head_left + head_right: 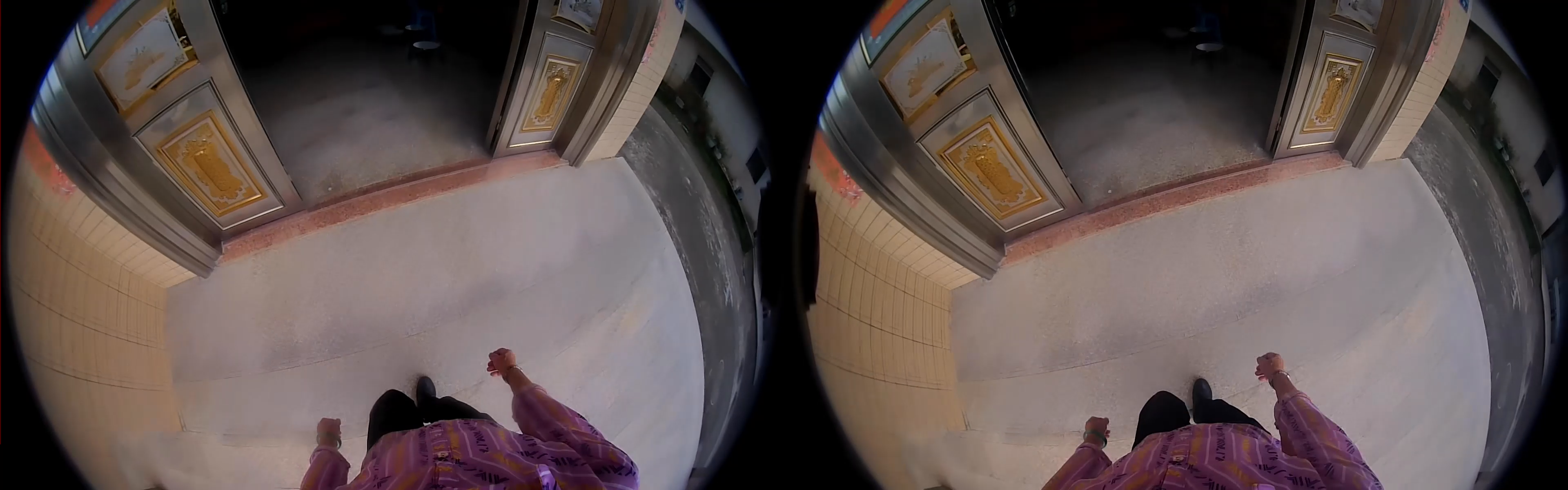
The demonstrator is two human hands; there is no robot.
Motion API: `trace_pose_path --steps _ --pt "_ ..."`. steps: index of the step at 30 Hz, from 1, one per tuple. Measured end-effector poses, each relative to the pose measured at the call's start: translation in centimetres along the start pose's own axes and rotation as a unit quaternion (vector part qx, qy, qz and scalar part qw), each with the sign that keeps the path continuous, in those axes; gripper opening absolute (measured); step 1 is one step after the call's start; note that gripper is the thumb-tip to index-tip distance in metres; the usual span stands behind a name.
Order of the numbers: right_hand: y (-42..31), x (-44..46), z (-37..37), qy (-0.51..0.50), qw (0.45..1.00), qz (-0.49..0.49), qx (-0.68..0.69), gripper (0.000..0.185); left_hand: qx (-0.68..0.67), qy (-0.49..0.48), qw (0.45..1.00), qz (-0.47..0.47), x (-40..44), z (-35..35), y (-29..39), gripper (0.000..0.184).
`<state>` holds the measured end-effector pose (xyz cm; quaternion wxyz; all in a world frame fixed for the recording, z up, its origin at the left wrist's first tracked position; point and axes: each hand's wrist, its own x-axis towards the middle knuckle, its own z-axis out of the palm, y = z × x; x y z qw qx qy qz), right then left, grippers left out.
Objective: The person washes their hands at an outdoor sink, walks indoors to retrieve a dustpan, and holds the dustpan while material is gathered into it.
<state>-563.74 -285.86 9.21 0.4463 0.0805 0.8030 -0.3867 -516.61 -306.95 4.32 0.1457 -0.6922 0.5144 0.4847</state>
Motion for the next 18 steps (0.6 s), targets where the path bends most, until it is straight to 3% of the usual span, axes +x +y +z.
trace_pose_path --steps 1,2,4,7,12,13,14,15,16,17,18 --pt "-6.8 2.4 1.2 -0.026 0.998 -0.048 0.003 0.014 -0.054 0.041 0.998 -0.017 0.8 1.3 -2.1 0.024" --pt "-13.0 4.0 2.7 -0.043 0.993 -0.106 0.025 0.013 -0.053 0.009 0.997 -0.059 -0.8 1.1 -0.9 0.024" --pt "-24.0 7.5 5.8 -0.074 0.977 -0.196 0.029 0.011 0.263 0.035 0.962 0.063 6.2 5.0 -7.4 0.036" --pt "-35.0 11.9 10.1 -0.082 0.973 -0.21 0.059 0.009 0.153 0.001 0.986 -0.06 10.1 1.6 5.7 0.031" --pt "-40.5 21.4 12.9 -0.095 0.986 -0.097 -0.098 0.009 -0.086 0.039 0.993 -0.078 19.3 -5.5 26.1 0.026" --pt "-35.3 32.1 11.9 -0.222 0.898 -0.118 -0.361 0.013 -0.148 0.051 0.986 -0.064 20.5 -7.8 31.1 0.025" --pt "-40.3 26.9 11.1 -0.131 0.62 -0.284 -0.72 0.019 -0.208 0.061 0.976 -0.032 21.8 -10.4 37.6 0.025" --pt "-40.5 28.1 9.7 -0.149 0.676 -0.232 -0.684 0.021 -0.26 0.053 0.964 -0.011 23.4 -13.9 44.9 0.019" --pt "-38.1 32.7 7.8 -0.181 0.685 -0.308 -0.635 0.021 -0.299 0.085 0.95 0.039 24.1 -16.8 51.6 0.016" --pt "-37.3 34.0 6.5 -0.183 0.686 -0.307 -0.634 0.021 -0.352 0.062 0.931 0.073 27.0 -19.4 57.9 0.019" --pt "-37.6 35.1 5.6 -0.105 0.736 -0.26 -0.616 0.022 -0.395 0.026 0.916 0.066 28.3 -22.4 65.2 0.021"
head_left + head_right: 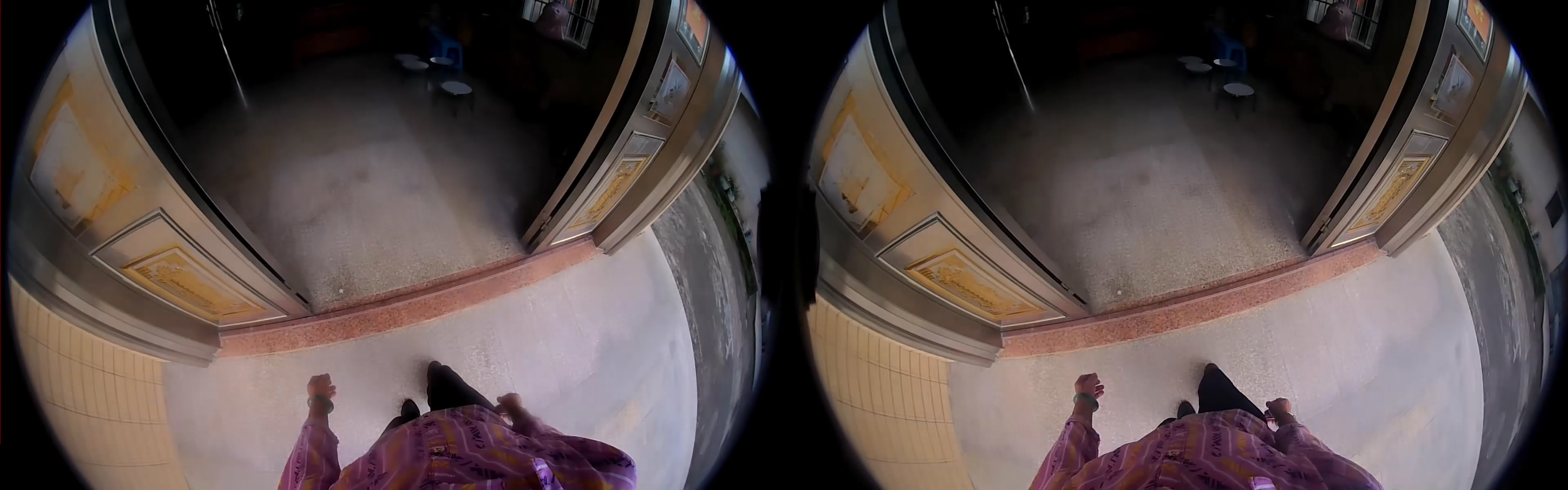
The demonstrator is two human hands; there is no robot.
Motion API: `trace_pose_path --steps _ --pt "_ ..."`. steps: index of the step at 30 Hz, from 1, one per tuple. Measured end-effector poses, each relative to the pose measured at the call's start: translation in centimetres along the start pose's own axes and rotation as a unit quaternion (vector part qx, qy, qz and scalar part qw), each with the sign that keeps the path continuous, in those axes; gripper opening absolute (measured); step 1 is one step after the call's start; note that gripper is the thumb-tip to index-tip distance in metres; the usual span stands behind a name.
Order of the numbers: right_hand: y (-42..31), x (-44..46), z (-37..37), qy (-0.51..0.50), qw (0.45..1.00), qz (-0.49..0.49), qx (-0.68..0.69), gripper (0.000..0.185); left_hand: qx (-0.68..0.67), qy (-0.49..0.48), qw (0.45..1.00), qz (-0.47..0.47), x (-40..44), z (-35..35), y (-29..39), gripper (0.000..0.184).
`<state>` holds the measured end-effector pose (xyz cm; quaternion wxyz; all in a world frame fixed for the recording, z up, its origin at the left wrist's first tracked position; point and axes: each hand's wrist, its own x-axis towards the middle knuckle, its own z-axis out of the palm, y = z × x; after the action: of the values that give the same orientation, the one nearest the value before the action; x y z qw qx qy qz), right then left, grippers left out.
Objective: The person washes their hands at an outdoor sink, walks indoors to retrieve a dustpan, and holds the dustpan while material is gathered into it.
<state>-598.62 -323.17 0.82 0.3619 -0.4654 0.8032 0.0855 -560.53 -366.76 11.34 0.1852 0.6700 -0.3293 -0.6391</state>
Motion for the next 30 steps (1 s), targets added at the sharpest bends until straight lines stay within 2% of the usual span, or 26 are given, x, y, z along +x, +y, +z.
trace_pose_path --steps 1,2,3,4,5,6,7,8,9,11,12,13,14,15,16,17,18,19,20,21,24,26,27,28,29,30 --pt "0.4 1.0 -1.0 0.039 0.995 0.091 0.026 0.022 -0.128 -0.121 0.984 0.001 5.9 1.6 3.9 0.019" --pt "0.3 1.7 -2.7 -0.04 0.988 0.146 0.024 0.031 -0.114 -0.069 0.99 0.052 7.1 5.6 10.1 0.015" --pt "0.5 3.1 -4.0 -0.116 0.973 0.199 0.017 0.04 -0.131 -0.079 0.979 0.135 7.7 9.1 15.5 0.013" --pt "6.1 8.9 4.6 -0.122 0.943 0.299 0.077 0.034 -0.145 -0.083 0.962 0.215 8.5 11.7 19.5 0.01" --pt "7.0 12.3 1.8 -0.124 0.948 0.288 0.063 0.034 -0.155 -0.068 0.962 0.215 10.1 13.6 21.7 0.01" --pt "7.4 15.6 -1.7 -0.121 0.951 0.271 0.086 0.033 -0.143 -0.093 0.966 0.196 12.2 15.5 23.9 0.005" --pt "8.2 20.3 -6.7 -0.11 0.956 0.251 0.108 0.032 -0.137 -0.121 0.966 0.185 14.4 17.7 27.3 0.012" --pt "7.7 24.9 -11.6 -0.101 0.958 0.23 0.137 0.032 -0.184 -0.192 0.942 0.205 21.1 18.9 27.9 0.01" --pt "6.4 26.8 -14.4 -0.107 0.955 0.216 0.171 0.031 -0.053 -0.114 0.956 0.264 21.5 19.1 27.7 0.002" --pt "3.8 32.6 -23.3 -0.103 0.95 0.185 0.231 0.03 0.234 0.084 0.916 0.315 22.0 19.6 27.3 0.016" --pt "1.8 35.5 -32.0 -0.029 0.911 0.215 0.35 0.026 0.319 0.057 0.912 0.25 22.1 18.9 27.7 0.02" --pt "-4.9 34.6 -43.5 0.012 0.784 0.255 0.566 0.02 0.311 0.042 0.93 0.19 22.7 18.0 26.3 0.019" --pt "-7.5 37.9 -50.5 0.033 0.806 0.22 0.548 0.016 0.194 0.083 0.957 0.2 24.3 17.0 22.6 0.018" --pt "-9.9 41.7 -56.2 0.047 0.827 0.199 0.525 0.016 0.228 0.07 0.96 0.146 24.1 16.0 21.6 0.017" --pt "-10.5 47.7 -59.7 0.026 0.832 0.199 0.517 0.015 0.181 0.151 0.97 0.067 24.4 15.5 18.9 0.022" --pt "-13.1 50.6 -64.3 0.074 0.845 0.133 0.513 0.015 0.157 0.091 0.981 -0.074 22.1 14.9 19.9 0.022" --pt "-14.4 55.3 -67.1 0.089 0.848 0.099 0.513 0.015 0.132 0.104 0.977 -0.128 19.8 15.1 21.2 0.024" --pt "-17.6 57.6 -71.5 0.076 0.875 0.082 0.472 0.016 0.231 0.091 0.962 -0.114 16.2 15.6 26.0 0.025" --pt "-19.5 60.8 -73.8 0.075 0.87 0.044 0.486 0.017 0.285 0.107 0.936 -0.179 21.4 14.3 16.8 0.028" --pt "-22.5 62.4 -76.5 0.088 0.866 0.017 0.493 0.017 0.318 0.097 0.916 -0.224 22.9 13.8 15.7 0.027" --pt "-29.8 67.6 -79.8 0.095 0.85 -0.014 0.518 0.018 0.286 0.106 0.92 -0.246 29.2 13.9 22.8 0.025" --pt "-32.1 69.9 -78.9 0.046 0.833 0.038 0.55 0.015 0.215 0.134 0.945 -0.209 34.8 13.8 28.5 0.026" --pt "-32.9 71.0 -78.2 0.018 0.816 0.071 0.574 0.015 0.133 0.164 0.965 -0.157 37.3 13.5 32.8 0.027" --pt "-33.7 71.5 -77.4 -0.02 0.829 0.098 0.55 0.014 0.033 0.192 0.978 -0.081 39.7 13.0 37.7 0.028" --pt "-34.9 71.2 -78.0 -0.105 0.828 0.182 0.52 0.018 -0.057 0.215 0.975 -0.004 42.8 12.7 42.1 0.029" --pt "-29.2 78.1 -71.6 -0.119 0.967 0.073 0.212 0.027 0.029 0.236 0.968 -0.077 49.0 11.2 44.3 0.027"
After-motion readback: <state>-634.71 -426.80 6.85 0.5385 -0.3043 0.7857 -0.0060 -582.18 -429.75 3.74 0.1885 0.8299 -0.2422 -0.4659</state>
